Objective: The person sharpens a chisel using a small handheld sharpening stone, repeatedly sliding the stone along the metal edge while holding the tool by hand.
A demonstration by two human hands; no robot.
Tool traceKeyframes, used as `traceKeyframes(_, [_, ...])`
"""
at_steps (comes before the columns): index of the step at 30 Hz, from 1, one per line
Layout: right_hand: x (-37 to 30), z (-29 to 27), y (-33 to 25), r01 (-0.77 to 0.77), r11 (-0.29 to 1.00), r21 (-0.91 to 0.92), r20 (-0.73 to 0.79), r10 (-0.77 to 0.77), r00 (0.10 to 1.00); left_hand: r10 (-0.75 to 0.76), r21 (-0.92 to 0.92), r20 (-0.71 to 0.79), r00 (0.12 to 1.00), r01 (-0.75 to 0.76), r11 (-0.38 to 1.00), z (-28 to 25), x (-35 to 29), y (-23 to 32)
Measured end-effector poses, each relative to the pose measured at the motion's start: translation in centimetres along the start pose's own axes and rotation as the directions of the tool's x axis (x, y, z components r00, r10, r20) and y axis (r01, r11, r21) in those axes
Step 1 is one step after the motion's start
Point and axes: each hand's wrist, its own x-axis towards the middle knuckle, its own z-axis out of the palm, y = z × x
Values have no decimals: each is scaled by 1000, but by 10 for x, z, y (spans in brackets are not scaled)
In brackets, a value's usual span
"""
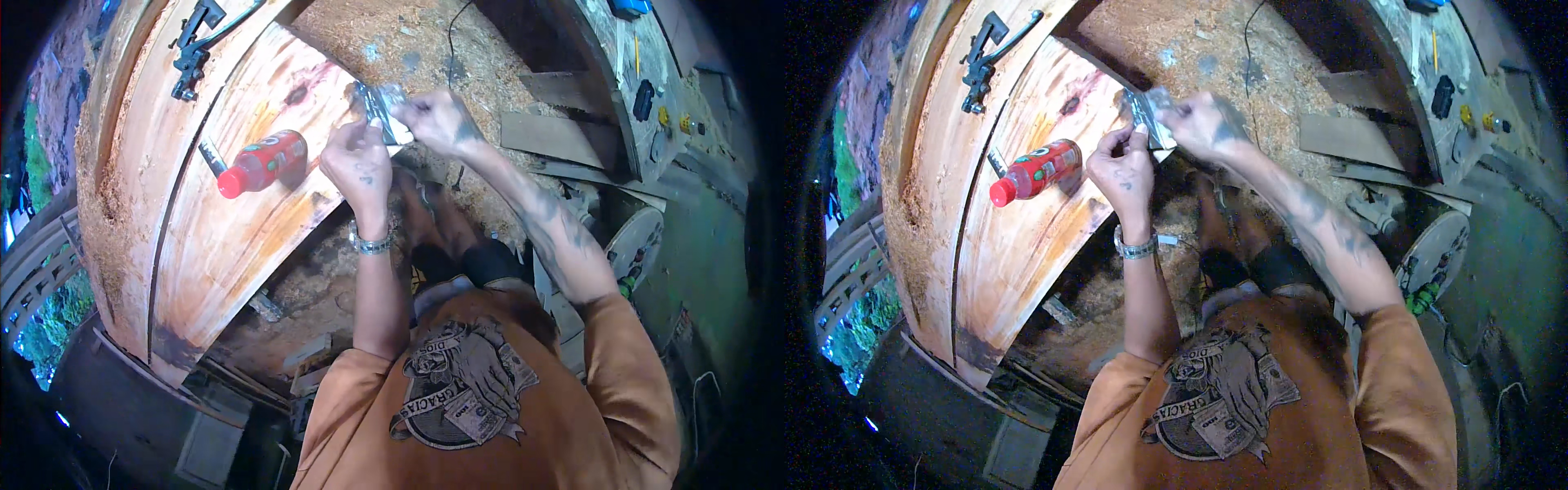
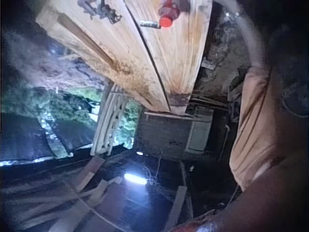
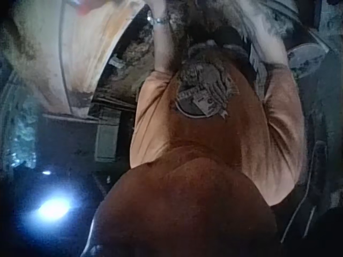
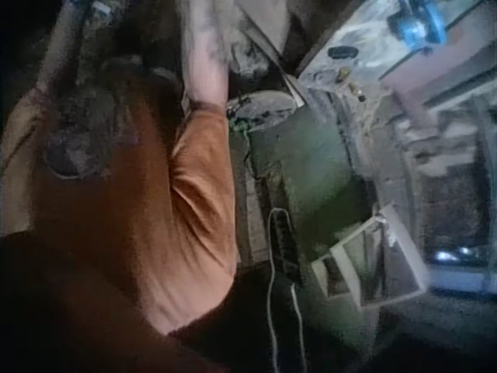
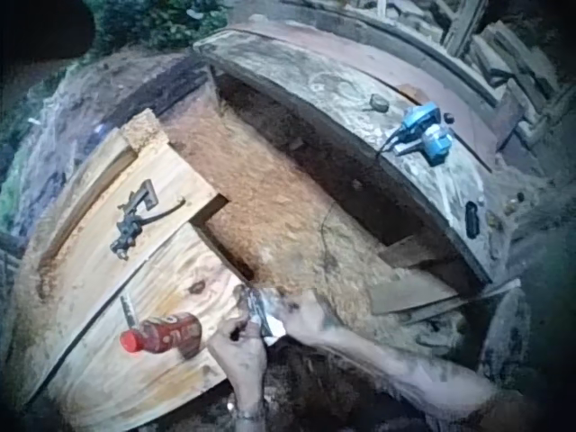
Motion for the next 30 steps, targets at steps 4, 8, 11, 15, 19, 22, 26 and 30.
traceKeyframes(4, [-34,15,24,117,991,58,26,-118,993,-42,67,-17,999,43,997,-3,1,-3])
traceKeyframes(8, [-21,8,10,105,989,103,-46,-100,994,-90,3,10,996,90,996,-4,1,5])
traceKeyframes(11, [-5,6,9,71,989,127,-19,-70,997,-81,-13,-6,997,81,997,-1,1,2])
traceKeyframes(15, [-42,14,24,84,994,72,60,-89,994,-41,-29,-45,998,40,999,2,0,-10])
traceKeyframes(19, [3,0,4,34,983,180,66,-47,997,-70,-33,-18,997,70,997,-1,1,11])
traceKeyframes(22, [-39,7,11,47,992,114,82,-56,995,-33,-6,-39,999,33,999,-2,0,-7])
traceKeyframes(26, [-17,9,12,82,984,160,28,-87,996,-23,6,-41,999,23,1000,-1,0,-2])
traceKeyframes(30, [-16,13,25,140,977,160,28,-146,989,-115,-45,-18,993,115,992,-3,-1,3])
